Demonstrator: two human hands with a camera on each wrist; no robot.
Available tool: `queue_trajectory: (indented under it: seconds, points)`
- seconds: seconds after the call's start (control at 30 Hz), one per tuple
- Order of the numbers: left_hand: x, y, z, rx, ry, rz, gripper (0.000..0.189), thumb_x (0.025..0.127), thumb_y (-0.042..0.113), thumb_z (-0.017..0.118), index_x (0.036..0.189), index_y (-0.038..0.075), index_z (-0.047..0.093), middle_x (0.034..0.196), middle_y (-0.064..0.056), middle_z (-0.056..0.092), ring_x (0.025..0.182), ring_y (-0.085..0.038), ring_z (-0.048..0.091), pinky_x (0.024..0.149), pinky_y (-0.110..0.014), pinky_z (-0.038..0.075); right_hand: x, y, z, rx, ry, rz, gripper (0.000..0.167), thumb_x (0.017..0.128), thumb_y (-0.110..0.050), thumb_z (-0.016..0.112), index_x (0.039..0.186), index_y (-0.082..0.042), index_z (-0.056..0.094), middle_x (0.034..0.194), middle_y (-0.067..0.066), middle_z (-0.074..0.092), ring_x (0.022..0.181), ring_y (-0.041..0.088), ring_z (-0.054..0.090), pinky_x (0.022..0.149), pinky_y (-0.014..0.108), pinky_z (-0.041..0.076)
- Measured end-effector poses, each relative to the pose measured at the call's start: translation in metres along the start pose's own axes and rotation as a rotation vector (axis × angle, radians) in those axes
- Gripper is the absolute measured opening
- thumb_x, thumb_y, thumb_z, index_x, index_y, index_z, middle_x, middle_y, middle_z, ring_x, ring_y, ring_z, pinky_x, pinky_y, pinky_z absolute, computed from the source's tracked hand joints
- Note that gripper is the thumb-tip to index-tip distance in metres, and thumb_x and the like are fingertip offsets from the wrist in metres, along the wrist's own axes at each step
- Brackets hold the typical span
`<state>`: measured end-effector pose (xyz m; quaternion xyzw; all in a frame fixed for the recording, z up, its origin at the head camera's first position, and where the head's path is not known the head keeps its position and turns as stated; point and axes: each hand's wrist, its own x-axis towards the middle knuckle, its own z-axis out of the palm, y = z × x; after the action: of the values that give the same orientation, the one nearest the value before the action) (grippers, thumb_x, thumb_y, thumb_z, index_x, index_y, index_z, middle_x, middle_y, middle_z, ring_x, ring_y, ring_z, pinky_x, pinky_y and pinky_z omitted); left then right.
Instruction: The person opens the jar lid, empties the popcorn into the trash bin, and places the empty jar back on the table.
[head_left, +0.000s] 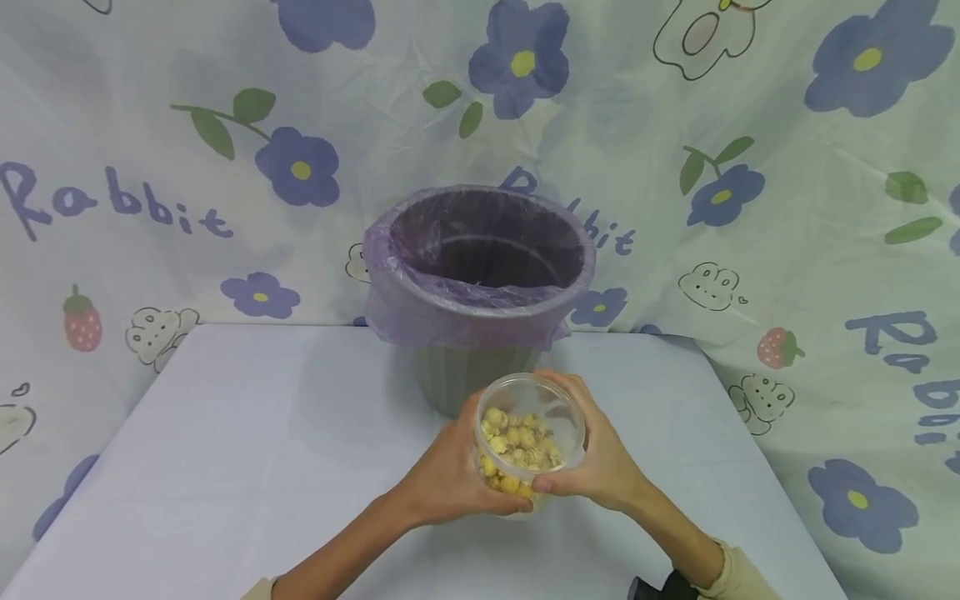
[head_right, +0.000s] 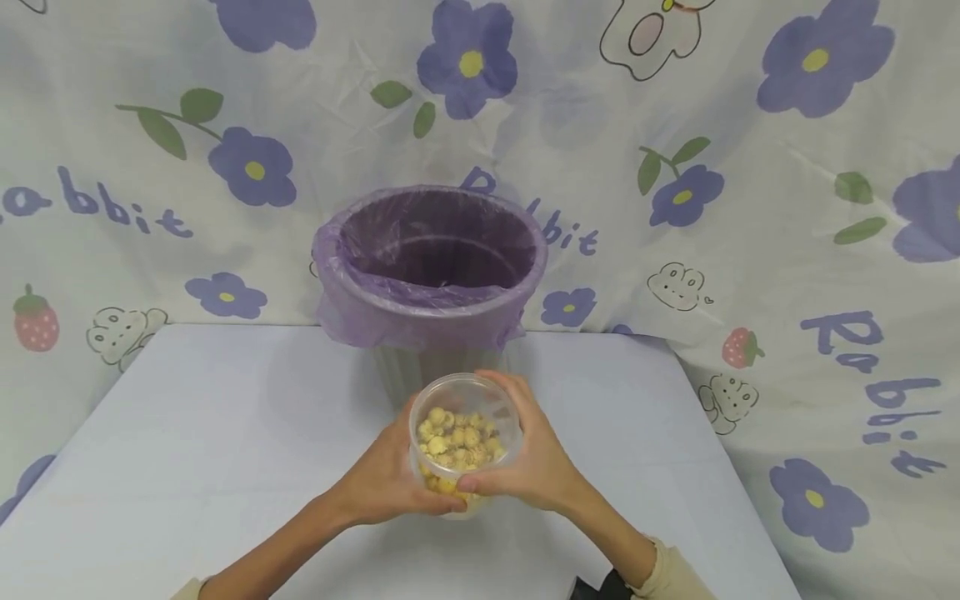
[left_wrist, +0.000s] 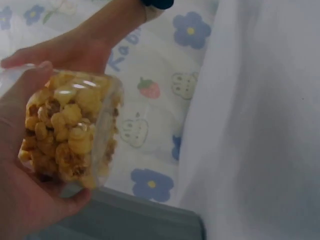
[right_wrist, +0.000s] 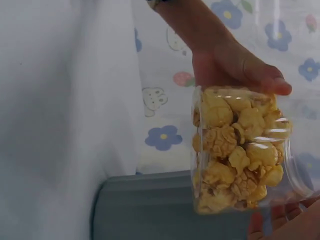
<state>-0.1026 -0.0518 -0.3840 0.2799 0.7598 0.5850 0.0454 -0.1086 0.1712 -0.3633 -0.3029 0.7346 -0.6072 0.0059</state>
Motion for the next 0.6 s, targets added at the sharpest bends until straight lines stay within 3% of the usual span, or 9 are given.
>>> queue_trajectory:
  seconds: [0.17,0.33,0.47,0.6]
  points:
    - [0.0,0.001,-0.004,-0.011,-0.031,-0.002,0.122,0.061,0.022,0.097,0.155,0.025,0.019,0.139,0.002,0.048,0.121,-0.016,0.051,0.101,-0.043,0.044,-0.002,-0.001,-0.009,-0.024,-0.065,0.021,0.111,0.071,-0.051,0.088,0.157,-0.018,0.026,0.148,0.012,0.035,0.129,0.036,0.038,0.098,0.063,0.038]
    - [0.0,0.001,-0.002,0.0,0.022,-0.013,0.12,0.062,0.025,0.097,0.154,0.028,0.02,0.14,0.002,0.047,0.121,-0.017,0.051,0.1,-0.047,0.044,-0.005,0.001,-0.003,-0.076,-0.002,0.016,0.116,0.069,-0.059,0.086,0.158,-0.021,0.022,0.155,0.012,0.033,0.137,0.035,0.033,0.101,0.073,0.023]
    - [0.002,-0.001,0.003,0.025,0.095,-0.041,0.115,0.063,0.036,0.096,0.152,0.032,0.023,0.14,0.006,0.045,0.121,-0.015,0.05,0.1,-0.049,0.043,-0.007,0.0,0.008,-0.093,0.092,0.029,0.112,0.068,-0.055,0.088,0.157,-0.022,0.026,0.15,0.009,0.04,0.131,0.038,0.04,0.098,0.07,0.031]
    - [0.002,-0.002,0.005,0.037,0.104,-0.036,0.115,0.064,0.033,0.095,0.153,0.028,0.022,0.141,0.003,0.044,0.12,-0.018,0.05,0.099,-0.049,0.043,-0.007,-0.001,0.013,-0.098,0.15,0.072,0.107,0.07,-0.043,0.091,0.155,-0.019,0.03,0.147,0.009,0.043,0.125,0.037,0.044,0.093,0.063,0.041]
